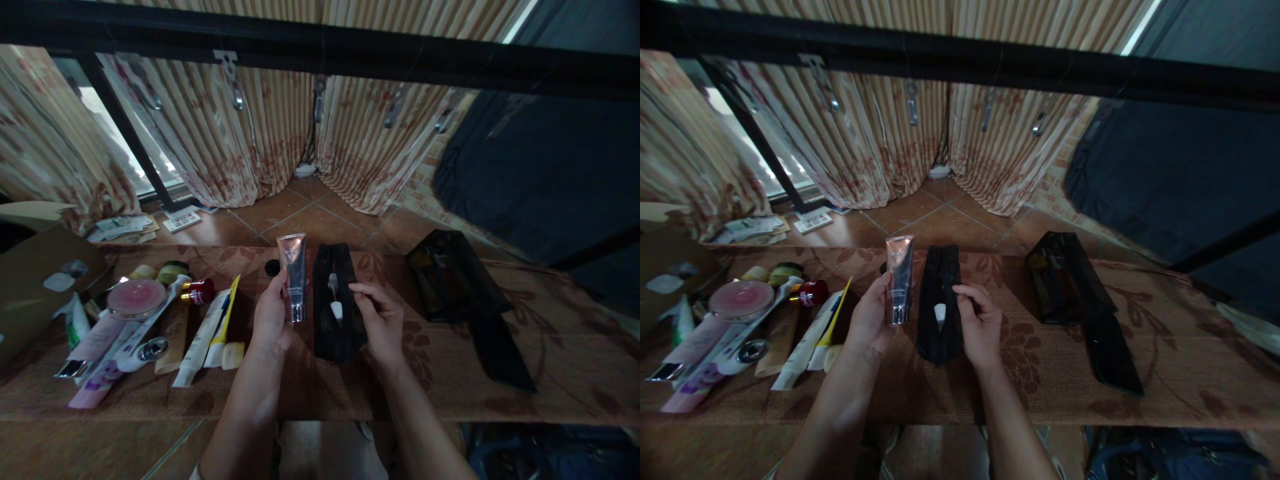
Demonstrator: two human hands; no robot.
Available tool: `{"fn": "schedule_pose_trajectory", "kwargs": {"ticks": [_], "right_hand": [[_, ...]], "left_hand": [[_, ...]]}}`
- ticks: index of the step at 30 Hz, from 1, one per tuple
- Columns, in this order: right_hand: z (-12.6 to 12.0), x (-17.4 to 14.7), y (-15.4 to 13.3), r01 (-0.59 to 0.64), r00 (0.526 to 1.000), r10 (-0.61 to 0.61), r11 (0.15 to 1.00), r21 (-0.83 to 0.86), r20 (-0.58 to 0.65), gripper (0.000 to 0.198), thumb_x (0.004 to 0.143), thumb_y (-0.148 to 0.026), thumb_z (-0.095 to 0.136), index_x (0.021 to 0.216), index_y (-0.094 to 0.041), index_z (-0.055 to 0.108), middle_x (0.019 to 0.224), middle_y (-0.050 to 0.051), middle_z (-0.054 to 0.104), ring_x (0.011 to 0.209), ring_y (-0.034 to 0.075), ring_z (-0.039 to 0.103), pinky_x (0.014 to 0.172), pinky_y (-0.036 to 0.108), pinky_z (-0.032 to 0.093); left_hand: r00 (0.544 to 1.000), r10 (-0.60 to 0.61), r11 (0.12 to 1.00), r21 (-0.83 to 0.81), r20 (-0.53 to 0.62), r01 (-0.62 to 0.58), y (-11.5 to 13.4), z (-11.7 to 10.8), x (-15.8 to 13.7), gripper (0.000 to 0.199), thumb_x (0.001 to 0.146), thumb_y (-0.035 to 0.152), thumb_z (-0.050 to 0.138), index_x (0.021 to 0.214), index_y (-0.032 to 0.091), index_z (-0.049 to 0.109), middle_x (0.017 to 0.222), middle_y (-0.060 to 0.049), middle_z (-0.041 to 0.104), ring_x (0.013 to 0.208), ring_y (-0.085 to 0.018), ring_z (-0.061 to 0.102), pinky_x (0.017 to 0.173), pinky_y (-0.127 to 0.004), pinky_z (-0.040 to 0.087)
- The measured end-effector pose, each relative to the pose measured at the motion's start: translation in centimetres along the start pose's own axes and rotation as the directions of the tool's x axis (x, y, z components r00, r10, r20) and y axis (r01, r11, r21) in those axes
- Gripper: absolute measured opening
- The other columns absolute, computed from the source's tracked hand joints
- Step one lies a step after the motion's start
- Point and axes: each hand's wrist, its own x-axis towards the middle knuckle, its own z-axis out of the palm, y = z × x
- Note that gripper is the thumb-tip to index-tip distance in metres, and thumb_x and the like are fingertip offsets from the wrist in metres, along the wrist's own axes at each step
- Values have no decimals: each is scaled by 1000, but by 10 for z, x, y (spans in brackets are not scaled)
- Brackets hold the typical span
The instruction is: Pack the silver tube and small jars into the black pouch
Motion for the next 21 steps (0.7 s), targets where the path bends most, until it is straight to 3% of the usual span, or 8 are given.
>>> {"fn": "schedule_pose_trajectory", "kwargs": {"ticks": [21], "right_hand": [[2, -1, -1, -101, 994, 103, 994, 51, -39, 12, 79, -31, 70, 83, -23, 77, 82, 2, 74, 76, 19, 66, 70, 31, 50]], "left_hand": [[1000, -19, 999, 40, -9, 20, 2, -1, 0, 21, 86, 29, 59, 85, 12, 70, 69, -5, 71, 55, -14, 64, 52, -23, 49]]}}
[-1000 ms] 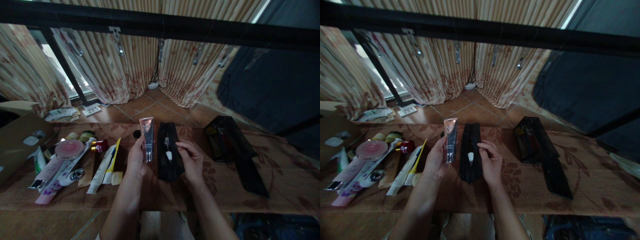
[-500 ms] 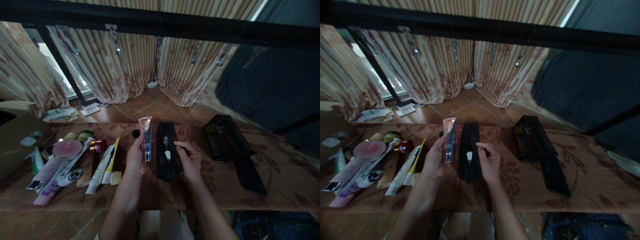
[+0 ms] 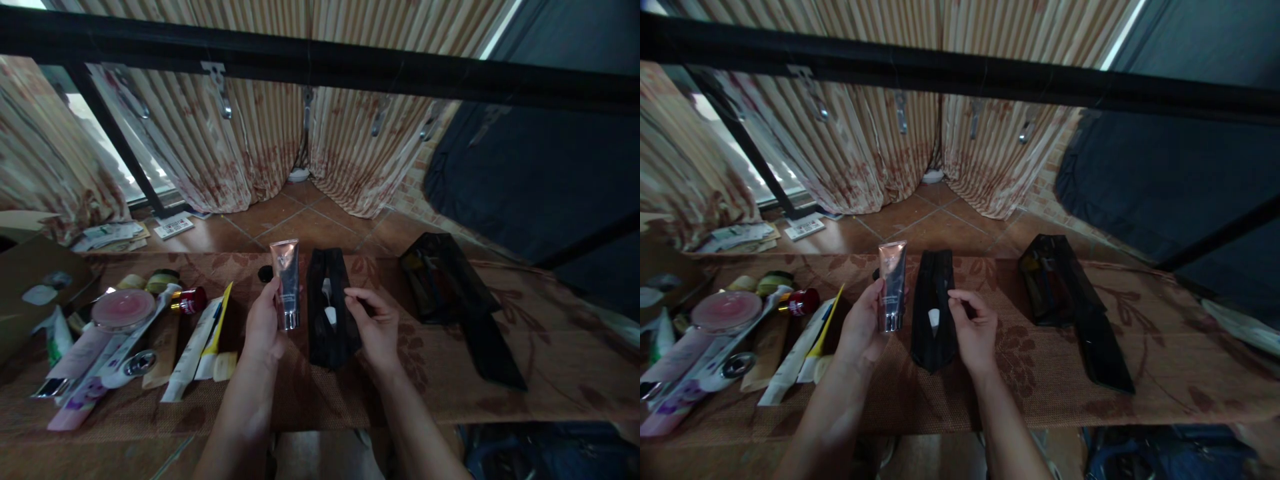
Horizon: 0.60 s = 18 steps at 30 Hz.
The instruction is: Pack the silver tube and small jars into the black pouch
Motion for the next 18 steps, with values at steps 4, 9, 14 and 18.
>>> {"fn": "schedule_pose_trajectory", "kwargs": {"ticks": [4, 9, 14, 18], "right_hand": [[1, 0, 0, -25, 1000, 25, 999, 22, -11, 12, 78, -31, 71, 83, -23, 77, 82, 2, 75, 76, 19, 67, 70, 31, 51], [1, 0, -1, -29, 1000, 29, 1000, 5, 3, 13, 80, -32, 69, 85, -23, 77, 80, 1, 74, 74, 18, 66, 67, 30, 50], [1, -1, -1, -27, 1000, 27, 1000, 7, 5, 13, 81, -31, 68, 85, -23, 77, 81, 1, 74, 75, 18, 66, 69, 29, 49], [1, -1, -3, -41, 999, 42, 999, 21, -2, 13, 79, -32, 69, 84, -23, 77, 79, 1, 74, 74, 17, 65, 67, 28, 49]], "left_hand": [[1000, -9, 1000, -12, -7, 9, 1, 0, 0, 21, 86, 28, 59, 87, 10, 70, 70, -6, 72, 61, -15, 67, 56, -23, 51], [1000, 0, 1000, -26, 6, 0, 1, 0, -1, 20, 86, 29, 61, 86, 11, 69, 72, -7, 73, 62, -15, 68, 61, -23, 53], [1000, 3, 1000, -22, -11, -3, 1, 1, -1, 21, 88, 28, 57, 83, 11, 69, 69, -6, 72, 57, -13, 66, 56, -22, 51], [1000, -9, 1000, -22, -12, 9, 2, 1, 0, 23, 90, 28, 56, 82, 11, 69, 69, -6, 72, 56, -13, 65, 55, -21, 50]]}}
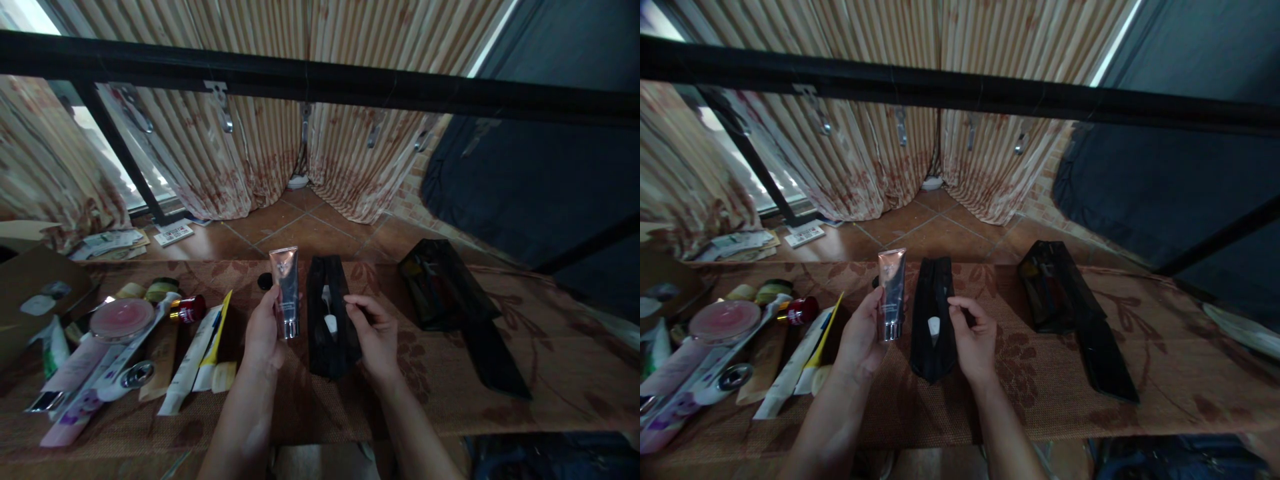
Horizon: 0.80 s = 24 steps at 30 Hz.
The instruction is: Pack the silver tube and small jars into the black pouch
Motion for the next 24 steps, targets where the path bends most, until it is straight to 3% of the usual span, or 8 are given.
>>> {"fn": "schedule_pose_trajectory", "kwargs": {"ticks": [6, 15, 24], "right_hand": [[1, -1, -1, -23, 1000, 23, 1000, 0, 6, 14, 80, -33, 69, 85, -23, 77, 77, 0, 73, 70, 15, 63, 63, 26, 48], [1, -1, 1, -9, 1000, 9, 1000, -28, 6, 16, 80, -35, 69, 86, -22, 77, 77, 1, 73, 68, 16, 64, 62, 26, 49], [-3, -1, 3, 12, 1000, -10, 998, -66, 26, 12, 81, -32, 71, 88, -25, 77, 82, 1, 73, 76, 17, 65, 68, 27, 50]], "left_hand": [[1000, -16, 1000, -10, 0, 16, 2, 3, -4, 23, 92, 23, 52, 87, 9, 69, 67, -5, 71, 57, -13, 65, 59, -21, 52], [1000, -15, 1000, -5, -4, 15, 1, 1, -2, 22, 90, 25, 55, 84, 9, 69, 66, -4, 70, 53, -13, 63, 52, -22, 47], [1000, -13, 1000, -5, 1, 13, 0, 1, -2, 21, 88, 27, 58, 85, 10, 70, 68, -5, 71, 55, -13, 64, 52, -22, 47]]}}
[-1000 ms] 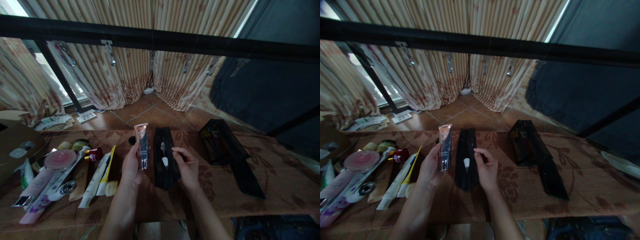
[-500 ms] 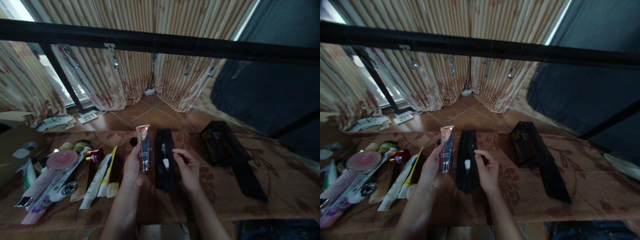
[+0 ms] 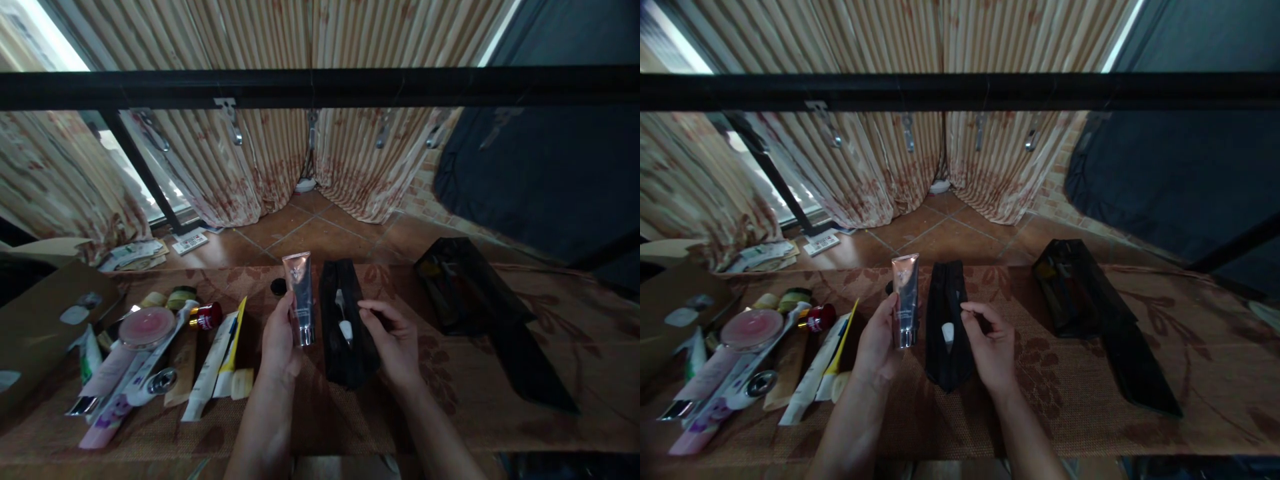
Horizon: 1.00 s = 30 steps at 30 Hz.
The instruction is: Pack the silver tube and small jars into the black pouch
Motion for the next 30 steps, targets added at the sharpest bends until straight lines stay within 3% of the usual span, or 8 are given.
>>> {"fn": "schedule_pose_trajectory", "kwargs": {"ticks": [10, 17, 30], "right_hand": [[-2, 1, 1, 91, 996, -91, 996, -24, 1, 9, 83, -29, 71, 88, -28, 77, 88, -1, 72, 84, 16, 66, 78, 28, 49], [-3, 1, 0, 139, 990, -139, 989, -40, 2, 10, 84, -28, 70, 90, -28, 77, 92, 0, 71, 86, 16, 66, 79, 28, 50], [-3, 0, -4, 208, 978, -209, 973, -99, 3, 10, 84, -28, 67, 89, -26, 76, 91, 3, 70, 88, 19, 65, 78, 33, 51]], "left_hand": [[1000, -4, 1000, 9, -7, 4, -5, -4, 4, 25, 91, 30, 55, 84, 11, 68, 67, -5, 70, 54, -12, 63, 53, -22, 46], [1000, 25, 1000, 2, 6, -25, -5, -4, 5, 24, 89, 32, 58, 85, 11, 70, 68, -6, 71, 61, -15, 66, 62, -24, 50], [1000, 23, 1000, -4, 7, -23, -6, -3, 5, 24, 86, 33, 59, 81, 11, 70, 68, -5, 70, 63, -16, 67, 65, -26, 50]]}}
